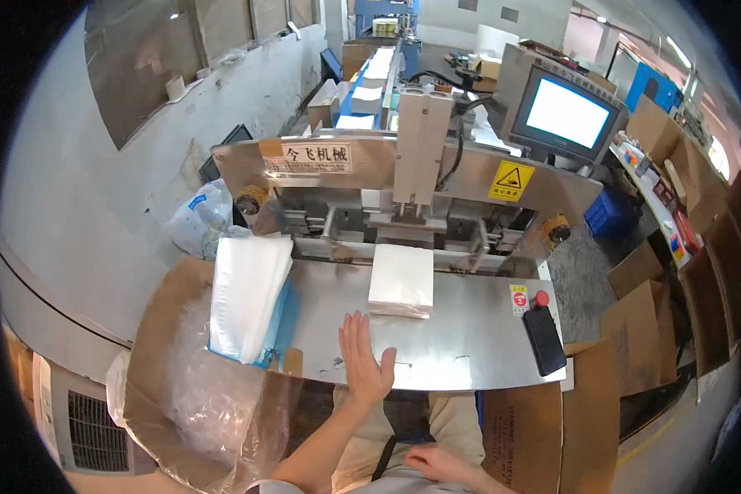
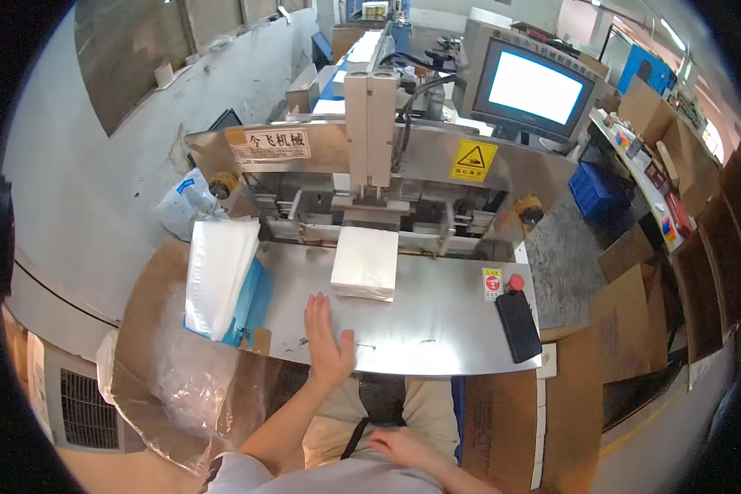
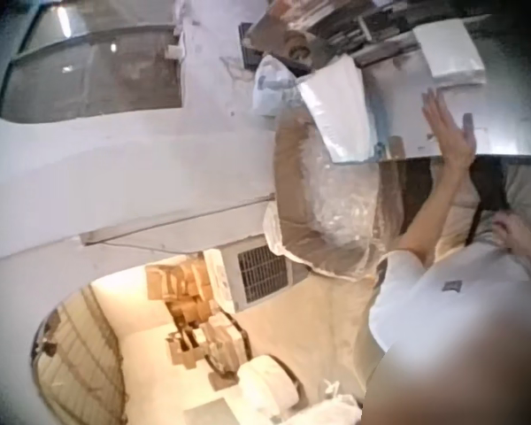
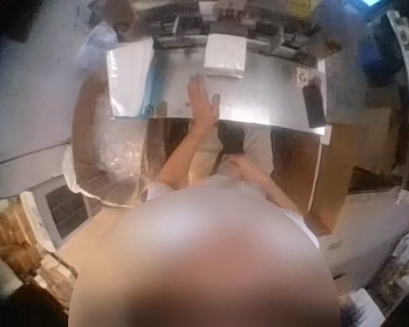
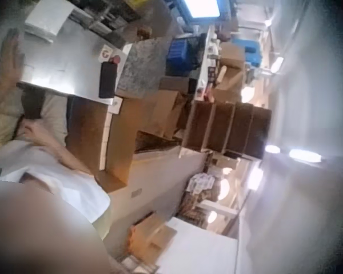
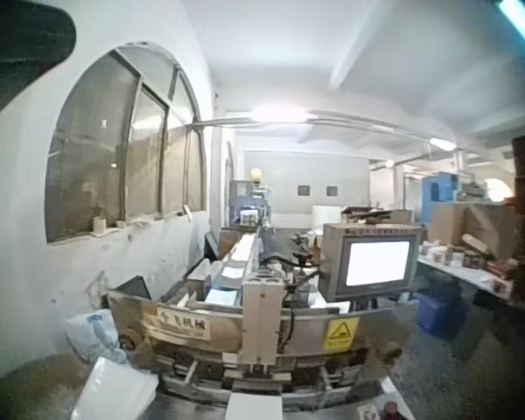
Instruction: Packaging square boxes of paper into plastic bags using a heat sealer and then placing them into a larger cardboard shipping box.
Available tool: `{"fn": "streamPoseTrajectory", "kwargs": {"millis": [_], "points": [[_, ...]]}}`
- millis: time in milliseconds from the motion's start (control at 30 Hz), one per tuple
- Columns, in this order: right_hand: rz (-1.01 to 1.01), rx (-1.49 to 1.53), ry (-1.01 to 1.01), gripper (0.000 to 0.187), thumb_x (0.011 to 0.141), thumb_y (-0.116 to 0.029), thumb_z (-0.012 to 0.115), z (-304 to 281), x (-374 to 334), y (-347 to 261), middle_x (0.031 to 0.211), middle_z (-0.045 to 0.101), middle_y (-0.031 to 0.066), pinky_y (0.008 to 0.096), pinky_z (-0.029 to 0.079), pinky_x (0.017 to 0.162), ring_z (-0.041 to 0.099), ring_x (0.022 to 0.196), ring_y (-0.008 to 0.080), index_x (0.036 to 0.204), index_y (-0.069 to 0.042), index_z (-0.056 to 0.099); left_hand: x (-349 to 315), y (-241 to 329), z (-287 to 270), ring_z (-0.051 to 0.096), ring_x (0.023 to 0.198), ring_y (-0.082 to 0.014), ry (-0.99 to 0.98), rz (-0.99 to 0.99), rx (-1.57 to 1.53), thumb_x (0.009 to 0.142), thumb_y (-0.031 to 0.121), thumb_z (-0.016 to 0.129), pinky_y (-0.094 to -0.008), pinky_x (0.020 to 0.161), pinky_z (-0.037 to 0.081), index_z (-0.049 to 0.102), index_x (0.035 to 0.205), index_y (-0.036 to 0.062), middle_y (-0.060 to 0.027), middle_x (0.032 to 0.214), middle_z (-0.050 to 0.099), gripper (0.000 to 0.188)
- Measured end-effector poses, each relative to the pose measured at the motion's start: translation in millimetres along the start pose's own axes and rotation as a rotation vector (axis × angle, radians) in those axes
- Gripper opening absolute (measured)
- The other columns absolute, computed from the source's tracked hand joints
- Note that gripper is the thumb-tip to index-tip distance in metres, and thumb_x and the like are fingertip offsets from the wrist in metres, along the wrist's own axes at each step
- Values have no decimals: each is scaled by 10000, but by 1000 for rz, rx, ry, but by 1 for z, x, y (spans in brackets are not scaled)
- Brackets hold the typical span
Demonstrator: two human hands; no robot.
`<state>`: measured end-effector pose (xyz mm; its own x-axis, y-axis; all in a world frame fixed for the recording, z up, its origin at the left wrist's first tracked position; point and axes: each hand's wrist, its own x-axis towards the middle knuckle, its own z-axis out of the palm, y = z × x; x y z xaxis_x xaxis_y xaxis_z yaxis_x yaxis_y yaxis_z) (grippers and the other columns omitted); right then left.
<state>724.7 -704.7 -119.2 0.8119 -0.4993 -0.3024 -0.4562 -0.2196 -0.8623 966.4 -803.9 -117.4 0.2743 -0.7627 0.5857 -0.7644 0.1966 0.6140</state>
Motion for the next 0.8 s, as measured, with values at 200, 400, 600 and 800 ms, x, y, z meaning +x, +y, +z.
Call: {"fn": "streamPoseTrajectory", "kwargs": {"millis": [200,400,600,800], "points": [[-176,0,173,275,968,-353,599,4,0,-9,884,705,124,455,533,695,685,823,357,1047,-100,670,3,5,0,303,1414,-494,-33,-10,25,910,243,611,-600,1179,179,317,1471,-59,-299,1493,359,702],[-104,42,341,224,913,-241,701,-57,7,-36,862,698,143,402,527,677,680,791,327,1008,-39,680,0,3,2,311,1407,-496,-42,-21,21,912,219,605,-589,1179,196,336,1461,-63,-301,1480,375,673],[-92,83,619,354,933,-227,685,-117,41,-29,1096,697,167,332,550,809,702,919,244,1208,-7,646,21,4,2,326,1422,-452,0,-226,-177,992,261,553,-488,1187,239,294,1480,-101,-313,1513,349,660],[-203,-35,967,554,955,-232,655,-179,154,-5,1365,573,212,352,483,1004,569,1253,277,1391,65,485,89,-2,20,422,1394,-361,-81,-517,-464,1033,368,517,-390,1152,309,328,1482,-89,-302,1496,413,668]]}}
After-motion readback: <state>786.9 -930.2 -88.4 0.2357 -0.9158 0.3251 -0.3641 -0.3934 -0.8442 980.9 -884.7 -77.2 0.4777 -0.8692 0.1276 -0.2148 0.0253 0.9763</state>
